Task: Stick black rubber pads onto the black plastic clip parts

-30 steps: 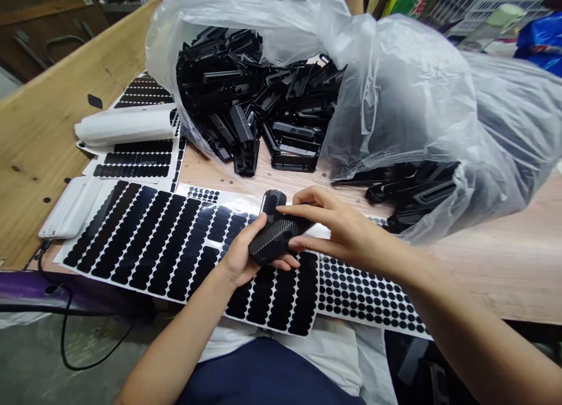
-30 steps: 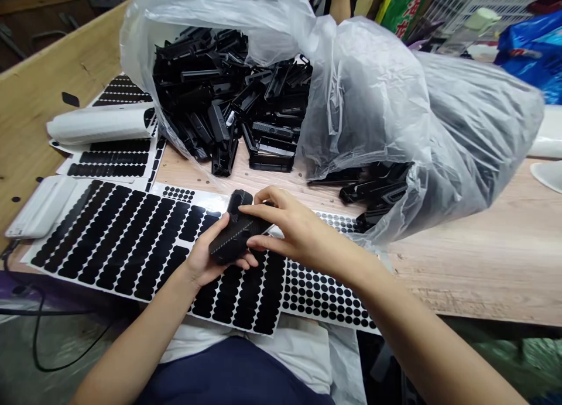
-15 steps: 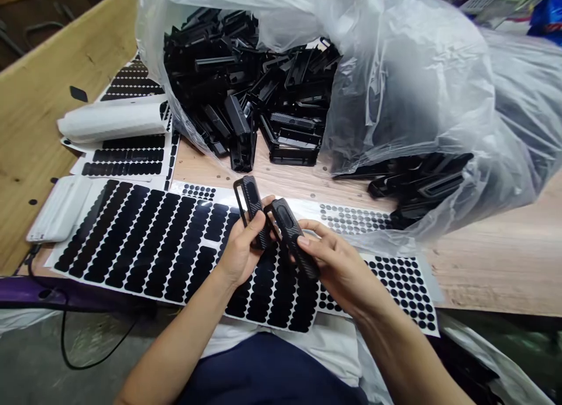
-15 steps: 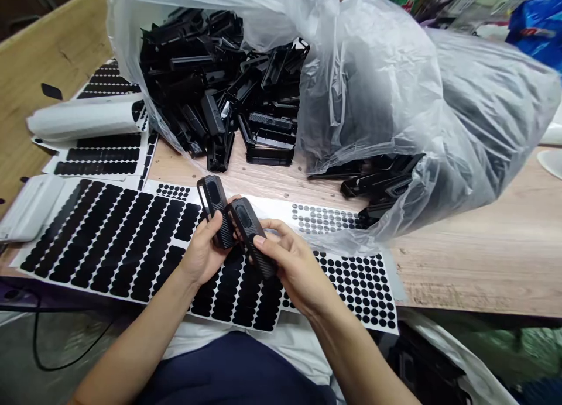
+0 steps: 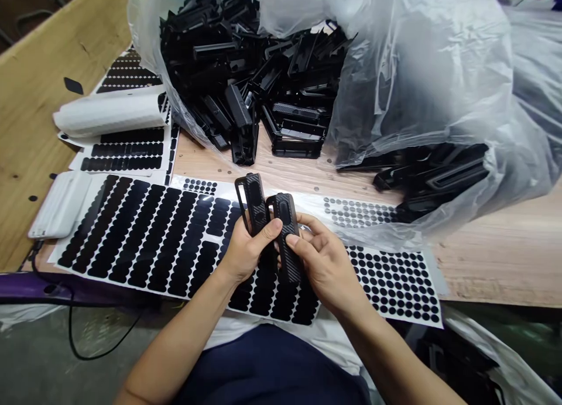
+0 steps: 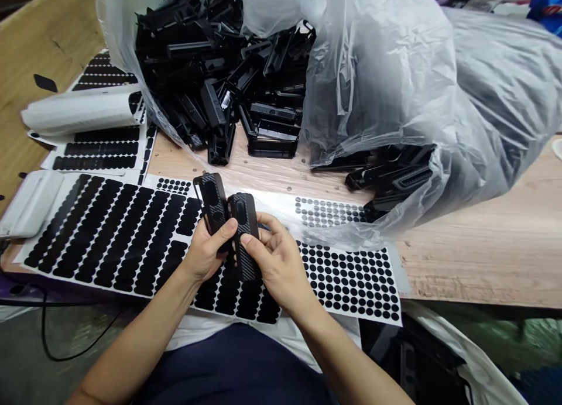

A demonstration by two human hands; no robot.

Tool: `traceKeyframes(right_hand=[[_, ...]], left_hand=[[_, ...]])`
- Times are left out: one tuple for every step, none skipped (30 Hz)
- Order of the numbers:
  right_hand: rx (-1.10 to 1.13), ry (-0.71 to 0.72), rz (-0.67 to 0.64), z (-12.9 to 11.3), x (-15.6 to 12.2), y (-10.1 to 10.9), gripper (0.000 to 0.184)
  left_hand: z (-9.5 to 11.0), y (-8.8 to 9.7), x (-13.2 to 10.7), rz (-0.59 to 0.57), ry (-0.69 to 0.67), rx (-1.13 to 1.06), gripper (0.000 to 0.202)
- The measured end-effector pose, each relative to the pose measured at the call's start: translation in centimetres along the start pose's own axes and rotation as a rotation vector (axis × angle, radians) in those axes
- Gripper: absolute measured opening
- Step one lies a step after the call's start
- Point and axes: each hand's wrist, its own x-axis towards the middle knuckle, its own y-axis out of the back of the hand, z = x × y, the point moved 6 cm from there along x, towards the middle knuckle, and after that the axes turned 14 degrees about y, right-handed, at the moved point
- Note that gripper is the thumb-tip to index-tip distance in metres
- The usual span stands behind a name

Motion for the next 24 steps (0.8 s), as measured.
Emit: traceKeyframes(right_hand=[[-0.003, 0.007, 0.005, 0.0, -0.1, -0.1, 0.052], [-0.005, 0.014, 0.007, 0.0, -0.3, -0.2, 0.051], [-0.006, 0.021, 0.009, -0.1, -0.4, -0.4, 0.051], [-0.005, 0.031, 0.009, -0.2, -0.6, -0.5, 0.05], [-0.007, 0.049, 0.004, -0.3, -0.7, -0.6, 0.049], [-0.018, 0.075, -0.006, -0.5, -0.8, -0.7, 0.047], [-0.046, 0.105, -0.021, -0.8, -0.9, -0.8, 0.044], [-0.095, 0.136, -0.044, -1.1, -1.0, -0.8, 0.042], [-0.164, 0.168, -0.077, -1.6, -1.1, -0.8, 0.04], [-0.248, 0.201, -0.115, -2.1, -1.2, -0.7, 0.039], [-0.341, 0.238, -0.15, -2.6, -1.4, -0.5, 0.038], [-0.44, 0.281, -0.174, -3.2, -1.5, -0.2, 0.037], [-0.54, 0.329, -0.184, -3.8, -1.6, 0.3, 0.036], [-0.639, 0.37, -0.178, -4.3, -1.6, 1.0, 0.033], [-0.738, 0.395, -0.163, -4.6, -1.5, 1.9, 0.03], [-0.837, 0.406, -0.142, -4.7, -1.3, 3.0, 0.028], [-0.936, 0.414, -0.119, -4.7, -1.0, 4.2, 0.027], [-1.033, 0.428, -0.097, -4.6, -0.7, 5.4, 0.025], [-1.128, 0.458, -0.078, -4.5, -0.4, 6.4, 0.023], [-1.22, 0.503, -0.058, -4.4, 0.0, 7.4, 0.021], [-1.305, 0.554, -0.041, -4.4, 0.2, 8.0, 0.02], [-1.38, 0.597, -0.031, -4.2, 0.4, 8.4, 0.018], [-1.442, 0.624, -0.031, -4.0, 0.6, 8.6, 0.017], [-1.488, 0.632, -0.035, -3.8, 0.7, 8.5, 0.018]], left_hand=[[0.1, 0.0, 0.0, 0.005, 0.003, -0.016, 0.039], [0.2, 0.0, 0.0, 0.01, 0.008, -0.034, 0.04], [0.2, 0.1, 0.0, 0.007, 0.018, -0.049, 0.042], [0.2, 0.0, 0.0, -0.006, 0.035, -0.057, 0.045], [0.1, -0.1, 0.0, -0.032, 0.057, -0.049, 0.049], [0.0, -0.2, -0.1, -0.061, 0.077, -0.028, 0.052], [-0.1, -0.3, -0.1, -0.084, 0.094, -0.002, 0.053], [-0.1, -0.3, -0.1, -0.099, 0.107, 0.023, 0.053], [-0.1, -0.4, -0.2, -0.106, 0.119, 0.041, 0.051], [-0.2, -0.4, -0.2, -0.116, 0.13, 0.05, 0.05], [-0.2, -0.5, -0.1, -0.13, 0.136, 0.047, 0.048], [-0.1, -0.6, -0.1, -0.141, 0.132, 0.026, 0.048], [0.1, -0.6, 0.0, -0.142, 0.12, -0.012, 0.047], [0.3, -0.5, 0.1, -0.125, 0.102, -0.063, 0.046], [0.5, -0.2, 0.3, -0.093, 0.089, -0.124, 0.046], [0.6, 0.0, 0.4, -0.054, 0.084, -0.184, 0.047], [0.6, 0.3, 0.5, -0.021, 0.088, -0.232, 0.049], [0.6, 0.3, 0.5, -0.006, 0.1, -0.259, 0.051], [0.6, 0.3, 0.5, -0.01, 0.111, -0.266, 0.053], [0.6, 0.2, 0.5, -0.026, 0.115, -0.261, 0.054], [0.7, 0.1, 0.5, -0.047, 0.111, -0.248, 0.054], [0.7, -0.1, 0.5, -0.065, 0.102, -0.23, 0.054], [0.7, -0.1, 0.4, -0.077, 0.088, -0.209, 0.053], [0.7, -0.2, 0.4, -0.082, 0.068, -0.188, 0.051]])
